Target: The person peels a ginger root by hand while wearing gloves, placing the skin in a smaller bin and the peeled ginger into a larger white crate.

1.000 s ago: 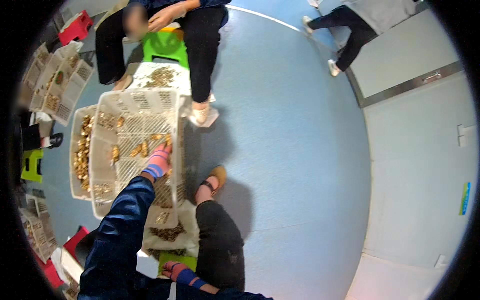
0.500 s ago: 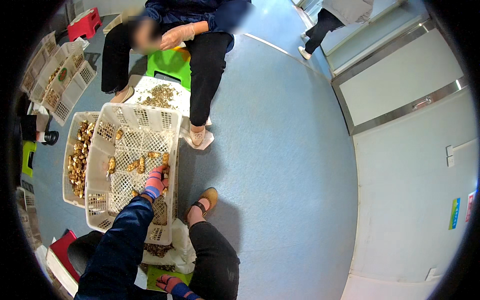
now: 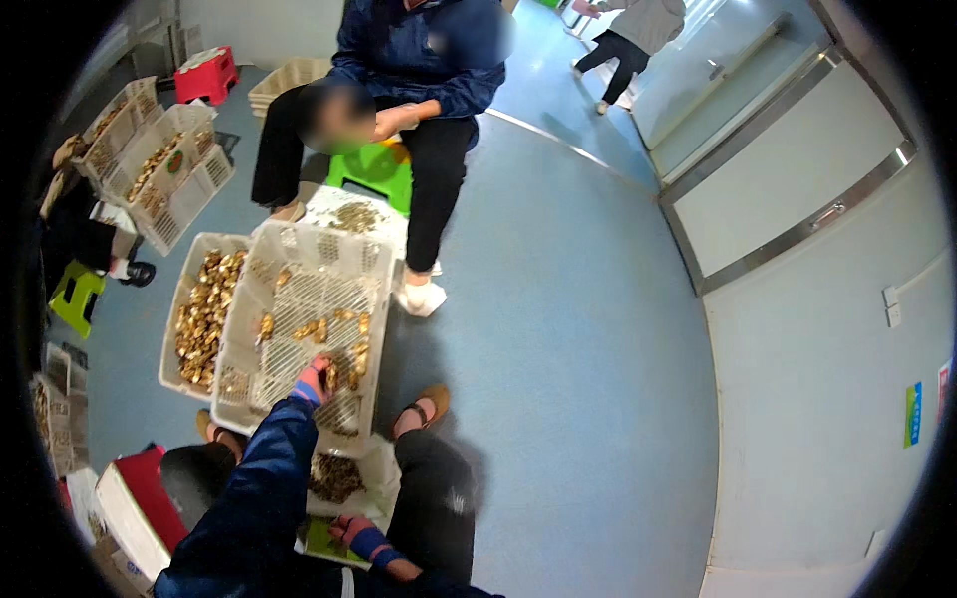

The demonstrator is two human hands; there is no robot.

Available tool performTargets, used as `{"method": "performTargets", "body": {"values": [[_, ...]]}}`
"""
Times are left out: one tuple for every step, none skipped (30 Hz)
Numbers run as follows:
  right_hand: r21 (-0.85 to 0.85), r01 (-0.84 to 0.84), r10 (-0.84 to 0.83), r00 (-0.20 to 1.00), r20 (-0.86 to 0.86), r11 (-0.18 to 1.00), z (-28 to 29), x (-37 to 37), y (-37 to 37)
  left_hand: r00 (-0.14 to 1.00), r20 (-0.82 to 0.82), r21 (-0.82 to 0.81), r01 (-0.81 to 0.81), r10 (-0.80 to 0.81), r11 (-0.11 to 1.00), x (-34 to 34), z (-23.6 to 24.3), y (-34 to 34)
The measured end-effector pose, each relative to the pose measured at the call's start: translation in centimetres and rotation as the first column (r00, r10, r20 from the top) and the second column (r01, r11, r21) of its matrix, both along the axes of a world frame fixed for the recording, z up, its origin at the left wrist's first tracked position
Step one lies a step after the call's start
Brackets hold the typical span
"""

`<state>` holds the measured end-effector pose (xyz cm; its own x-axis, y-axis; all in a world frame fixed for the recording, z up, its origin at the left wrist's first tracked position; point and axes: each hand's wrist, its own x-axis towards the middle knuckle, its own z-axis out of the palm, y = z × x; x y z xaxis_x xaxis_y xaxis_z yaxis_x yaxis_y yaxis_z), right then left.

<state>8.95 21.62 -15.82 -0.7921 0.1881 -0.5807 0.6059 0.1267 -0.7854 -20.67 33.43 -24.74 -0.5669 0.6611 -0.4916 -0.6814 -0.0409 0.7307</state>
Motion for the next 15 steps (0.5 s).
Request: {"method": "performTargets", "body": {"values": [[-0.051,0.112,-0.116,0.99,-0.083,0.992,-0.8,0.4,-0.5,0.965,0.261,0.161,-0.04,-0.003,0.986,0.1,-0.1,-0.8],[-0.035,0.113,-0.115,0.989,-0.092,0.993,-1.2,0.4,-0.6,0.945,0.327,0.183,-0.073,0.009,0.98,0.3,1.0,-1.3],[-0.026,0.073,-0.075,0.992,-0.102,0.997,-1.3,0.3,-0.9,0.916,0.395,0.185,-0.157,0.073,0.97,-0.3,2.4,-2.7],[-0.028,0.035,-0.038,0.994,-0.103,0.999,0.4,-0.4,-0.1,0.896,0.444,0.321,-0.145,-0.014,0.936,-1.1,2.8,-4.1],[-0.03,-0.006,0.003,0.995,-0.103,1.0,1.3,-0.2,-0.7,0.967,0.237,0.247,0.031,-0.092,0.968,-2.6,2.3,-5.8],[0.002,0.021,-0.021,0.995,-0.1,1.0,1.5,0.2,-1.2,0.98,0.031,0.137,0.193,-0.199,0.972,-3.9,1.7,-7.0],[0.05,0.076,-0.07,0.993,-0.099,0.996,1.3,0.4,-1.2,0.965,0.067,-0.088,0.26,-0.255,0.962,-4.1,2.8,-6.4],[0.031,0.061,-0.058,0.994,-0.097,0.998,1.5,0.6,-1.3,0.99,0.048,-0.11,0.136,-0.131,0.985,-3.3,3.0,-6.0],[0.064,0.077,-0.07,0.993,-0.096,0.995,2.0,0.7,-1.1,1.0,0.023,-0.123,0.012,-0.009,0.992,-2.8,3.3,-5.3],[0.1,0.093,-0.083,0.992,-0.094,0.991,2.5,0.6,-1.0,0.985,-0.095,-0.264,0.112,-0.142,0.958,-2.9,3.5,-5.0],[0.09,0.089,-0.081,0.993,-0.088,0.992,2.9,0.6,-0.9,0.962,-0.189,-0.291,0.14,-0.2,0.947,-2.2,4.0,-4.4],[0.112,0.07,-0.059,0.993,-0.098,0.991,3.4,0.6,-0.8,0.88,-0.28,-0.393,0.26,-0.384,0.882,-1.8,4.6,-3.7],[0.135,0.052,-0.038,0.993,-0.109,0.989,3.5,0.5,-0.8,0.754,-0.345,-0.5,0.356,-0.559,0.789,-1.4,4.8,-2.9],[0.087,0.065,-0.06,0.997,-0.054,0.994,3.1,0.4,-1.1,0.551,-0.488,-0.641,0.3,-0.677,0.707,-1.0,3.8,-2.0],[0.036,0.088,-0.086,0.994,-0.066,0.995,2.9,0.7,-1.5,0.301,-0.558,-0.756,0.201,-0.773,0.623,-0.4,2.8,-1.2]]}}
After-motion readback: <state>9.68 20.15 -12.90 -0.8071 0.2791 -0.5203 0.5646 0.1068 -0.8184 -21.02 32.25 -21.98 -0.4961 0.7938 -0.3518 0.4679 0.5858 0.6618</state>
